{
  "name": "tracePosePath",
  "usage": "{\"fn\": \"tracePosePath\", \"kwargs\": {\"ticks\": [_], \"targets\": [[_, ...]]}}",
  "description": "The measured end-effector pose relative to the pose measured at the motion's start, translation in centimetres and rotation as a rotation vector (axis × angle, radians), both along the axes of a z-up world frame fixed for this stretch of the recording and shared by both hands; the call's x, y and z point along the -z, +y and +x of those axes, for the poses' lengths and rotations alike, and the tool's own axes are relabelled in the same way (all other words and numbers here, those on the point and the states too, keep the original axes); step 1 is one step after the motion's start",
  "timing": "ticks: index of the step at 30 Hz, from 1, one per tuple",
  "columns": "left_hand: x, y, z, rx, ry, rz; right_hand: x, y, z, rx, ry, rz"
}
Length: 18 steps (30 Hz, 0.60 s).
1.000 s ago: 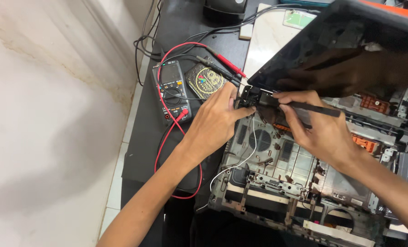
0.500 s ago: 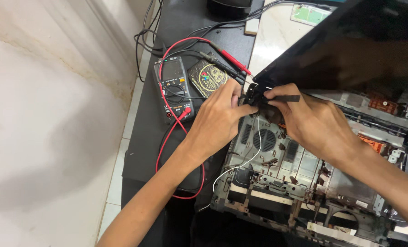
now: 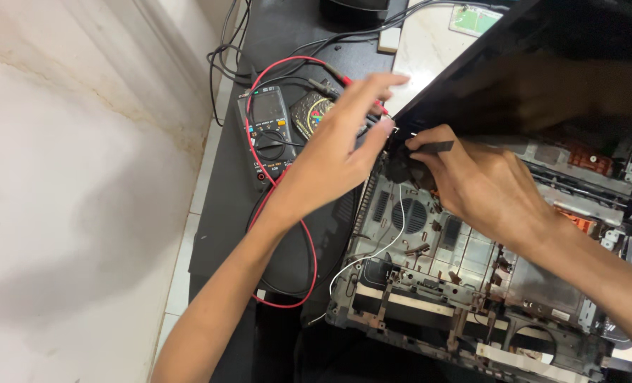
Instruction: The person repairs a laptop by using a screwdriver to remove internal screws and tweezers to manipulate small connectors and wires before closing and reopening the laptop lid.
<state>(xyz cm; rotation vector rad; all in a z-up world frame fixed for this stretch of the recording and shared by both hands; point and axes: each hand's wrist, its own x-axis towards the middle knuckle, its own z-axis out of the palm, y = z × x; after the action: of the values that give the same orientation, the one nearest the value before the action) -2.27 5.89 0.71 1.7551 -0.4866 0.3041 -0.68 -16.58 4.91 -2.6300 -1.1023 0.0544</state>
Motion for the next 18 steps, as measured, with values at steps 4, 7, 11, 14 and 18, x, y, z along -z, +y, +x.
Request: {"fn": "tracePosePath", "kwargs": {"ticks": [4, 7, 11, 14, 18], "targets": [[0.7, -1.2, 1.7, 0.069, 0.115, 0.063, -0.6, 0.2, -0.1, 0.022, 0.015, -0.016], [1.2, -1.6, 1.8, 0.046, 0.092, -0.046, -0.9, 0.3, -0.1, 0.016, 0.039, -0.005], [1.2, -1.8, 2.0, -0.003, 0.099, -0.010, -1.2, 0.6, 0.0, -0.083, -0.026, 0.072], [1.4, -2.0, 2.2, -0.029, 0.114, -0.012, -1.2, 0.8, 0.0, -0.061, -0.027, 0.005], [2.0, -2.0, 2.2, -0.032, 0.059, -0.043, -1.2, 0.9, 0.0, -0.035, -0.012, 0.025]]}}
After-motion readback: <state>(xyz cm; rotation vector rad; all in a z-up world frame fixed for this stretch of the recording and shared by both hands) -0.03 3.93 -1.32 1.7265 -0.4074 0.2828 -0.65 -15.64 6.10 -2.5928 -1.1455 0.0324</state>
